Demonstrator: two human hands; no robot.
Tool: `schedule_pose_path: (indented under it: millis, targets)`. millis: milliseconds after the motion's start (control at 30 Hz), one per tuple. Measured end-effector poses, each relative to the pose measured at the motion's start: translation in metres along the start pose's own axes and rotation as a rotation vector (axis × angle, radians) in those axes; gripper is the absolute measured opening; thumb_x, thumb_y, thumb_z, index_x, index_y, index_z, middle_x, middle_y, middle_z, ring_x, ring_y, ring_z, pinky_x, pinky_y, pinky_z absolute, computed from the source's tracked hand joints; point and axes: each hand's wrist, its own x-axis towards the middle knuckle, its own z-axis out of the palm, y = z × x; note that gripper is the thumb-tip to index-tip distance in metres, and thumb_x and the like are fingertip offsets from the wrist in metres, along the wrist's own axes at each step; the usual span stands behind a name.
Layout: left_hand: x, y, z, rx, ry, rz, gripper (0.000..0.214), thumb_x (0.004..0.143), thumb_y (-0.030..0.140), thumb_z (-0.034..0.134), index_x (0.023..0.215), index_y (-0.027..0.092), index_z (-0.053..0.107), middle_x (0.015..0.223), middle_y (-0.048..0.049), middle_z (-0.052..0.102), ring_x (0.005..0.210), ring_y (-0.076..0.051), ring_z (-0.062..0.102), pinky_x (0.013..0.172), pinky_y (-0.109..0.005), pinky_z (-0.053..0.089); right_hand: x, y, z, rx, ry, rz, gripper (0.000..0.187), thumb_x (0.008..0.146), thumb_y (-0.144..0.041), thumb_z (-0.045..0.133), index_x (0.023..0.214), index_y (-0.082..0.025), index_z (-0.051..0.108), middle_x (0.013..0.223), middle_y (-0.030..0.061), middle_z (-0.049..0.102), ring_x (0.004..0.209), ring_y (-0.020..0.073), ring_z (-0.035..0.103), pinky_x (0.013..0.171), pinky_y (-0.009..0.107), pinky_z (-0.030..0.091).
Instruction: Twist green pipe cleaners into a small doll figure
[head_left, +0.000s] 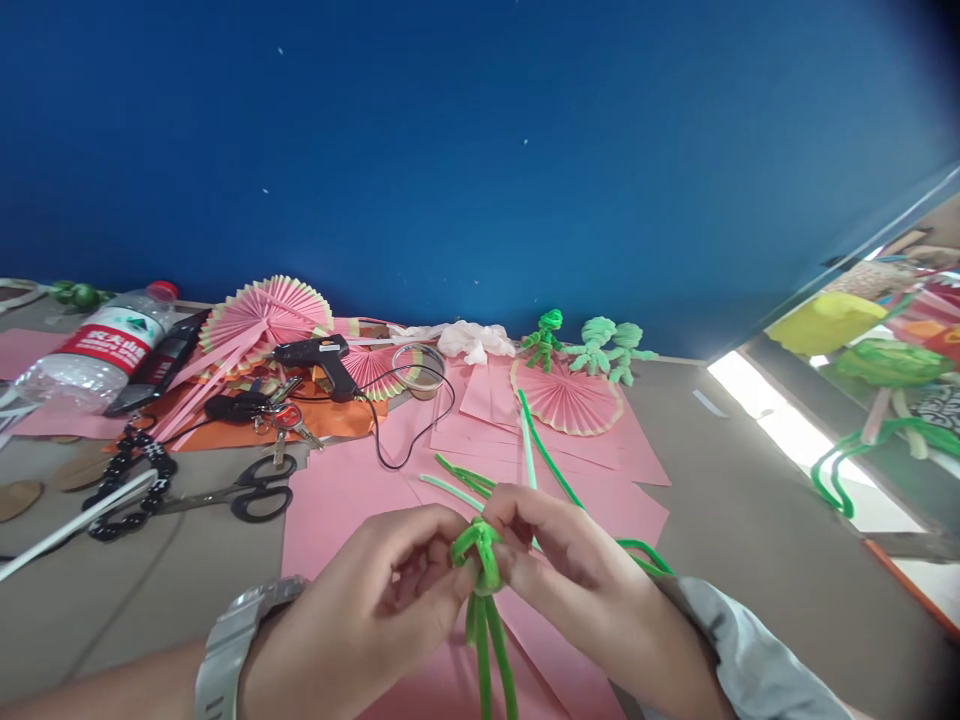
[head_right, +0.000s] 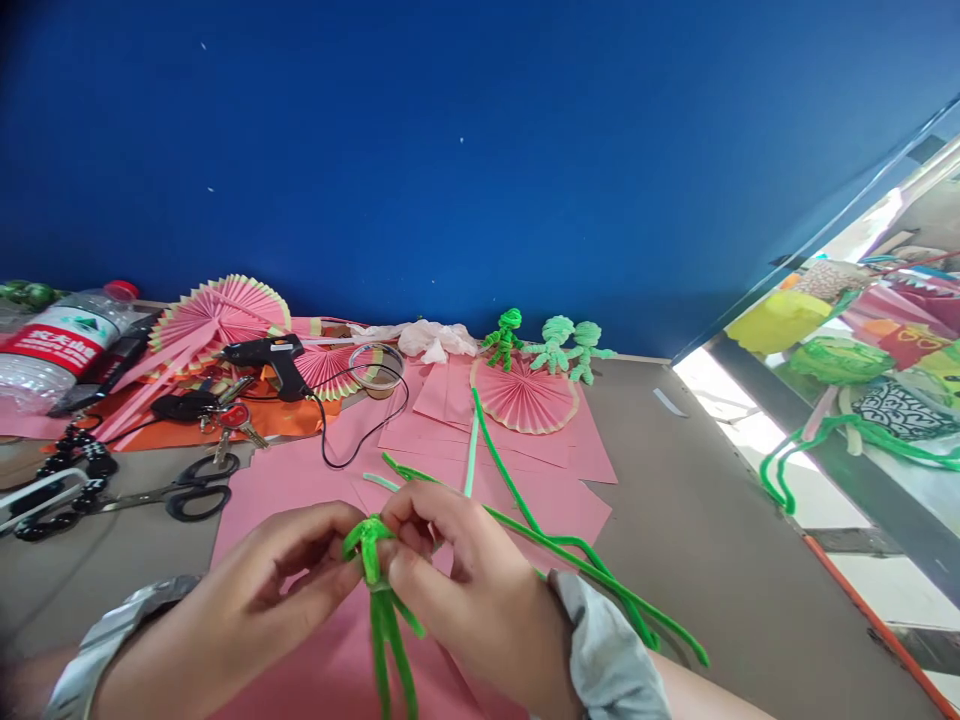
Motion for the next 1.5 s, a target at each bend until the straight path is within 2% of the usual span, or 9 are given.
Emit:
schedule_pose_path:
  millis: [133, 233, 400, 567, 767, 933, 1133, 1367, 1500]
  targets:
    - [0.003, -0.004, -0.007, -0.506, -0.224, -0.117, 0.017, 0.087, 0.035, 0.045, 0.082, 0.019, 0.048, 0.057, 0.0072, 0.028, 0.047, -0.007, 0.018, 0.046, -0.022, 0.016, 0.003, 0.003, -0.004, 0.361, -0.186, 0.085, 0.015, 0.084, -0.029, 0.05, 0.078, -0.015, 0.049, 0.069, -0.0012, 0.048, 0.065, 0.0105, 0.045, 0.062, 0.024, 0.038]
    - [0.002, -0.005, -0.013, -0.684, -0.319, -0.174, 0.019, 0.087, 0.036, 0.044, 0.081, 0.019, 0.045, 0.053, 0.0087, 0.019, 0.047, -0.007, 0.011, 0.046, -0.023, 0.013, 0.003, 0.005, -0.006, 0.45, -0.257, 0.078, 0.016, 0.085, -0.029, 0.052, 0.08, -0.014, 0.05, 0.072, -0.0007, 0.048, 0.067, 0.0094, 0.045, 0.063, 0.022, 0.037]
    - [0.001, -0.005, -0.016, -0.652, -0.377, -0.139, 0.027, 0.083, 0.044, 0.049, 0.076, 0.018, 0.044, 0.056, 0.0074, 0.024, 0.05, -0.008, 0.016, 0.047, -0.023, 0.013, 0.003, 0.004, -0.006, 0.479, -0.351, 0.066, 0.02, 0.088, -0.031, 0.049, 0.079, -0.014, 0.048, 0.072, -0.0001, 0.046, 0.067, 0.009, 0.042, 0.061, 0.022, 0.034]
    - [0.005, -0.01, -0.011, -0.665, -0.298, -0.218, 0.034, 0.091, 0.04, 0.035, 0.066, 0.018, 0.036, 0.054, 0.0075, 0.022, 0.048, -0.008, 0.014, 0.047, -0.025, 0.012, 0.004, 0.008, -0.004, 0.434, -0.329, 0.043, 0.029, 0.091, -0.036, 0.041, 0.072, -0.015, 0.046, 0.066, -0.0033, 0.037, 0.059, 0.0071, 0.033, 0.053, 0.021, 0.029]
    - [0.007, -0.016, -0.008, -0.572, -0.289, -0.201, 0.032, 0.086, 0.043, 0.045, 0.067, 0.018, 0.038, 0.054, 0.0077, 0.028, 0.048, -0.007, 0.019, 0.048, -0.025, 0.014, 0.004, 0.017, -0.002, 0.358, -0.287, 0.054, 0.03, 0.09, -0.038, 0.043, 0.07, -0.016, 0.046, 0.063, -0.0041, 0.038, 0.054, 0.0063, 0.031, 0.05, 0.021, 0.026]
    - [0.005, -0.016, -0.008, -0.602, -0.247, -0.184, 0.034, 0.085, 0.045, 0.045, 0.066, 0.019, 0.037, 0.053, 0.008, 0.026, 0.048, -0.007, 0.019, 0.048, -0.025, 0.014, 0.002, 0.008, 0.003, 0.483, -0.222, 0.126, 0.034, 0.087, -0.043, 0.047, 0.066, -0.016, 0.044, 0.061, -0.0039, 0.038, 0.054, 0.0075, 0.032, 0.05, 0.022, 0.026]
    - [0.004, -0.016, -0.008, -0.59, -0.312, -0.158, 0.033, 0.08, 0.048, 0.053, 0.071, 0.017, 0.047, 0.054, 0.0069, 0.031, 0.049, -0.007, 0.023, 0.049, -0.024, 0.018, -0.003, -0.001, 0.008, 0.628, -0.17, 0.145, 0.031, 0.089, -0.039, 0.044, 0.07, -0.015, 0.05, 0.064, 0.0003, 0.049, 0.059, 0.01, 0.044, 0.054, 0.022, 0.032]
    - [0.003, -0.016, -0.005, -0.621, -0.297, -0.142, 0.032, 0.082, 0.048, 0.049, 0.071, 0.019, 0.043, 0.058, 0.0063, 0.03, 0.052, -0.008, 0.02, 0.05, -0.024, 0.017, -0.004, 0.01, 0.01, 0.678, -0.182, 0.124, 0.032, 0.087, -0.042, 0.048, 0.069, -0.016, 0.046, 0.058, -0.0054, 0.034, 0.052, 0.0068, 0.028, 0.049, 0.021, 0.023]
    - [0.003, -0.016, -0.003, -0.632, -0.269, -0.152, 0.033, 0.081, 0.048, 0.051, 0.069, 0.019, 0.041, 0.059, 0.0063, 0.029, 0.053, -0.008, 0.021, 0.051, -0.023, 0.018, -0.002, 0.011, 0.01, 0.667, -0.197, 0.09, 0.031, 0.087, -0.041, 0.048, 0.069, -0.016, 0.045, 0.06, -0.0045, 0.035, 0.054, 0.0074, 0.028, 0.05, 0.023, 0.023]
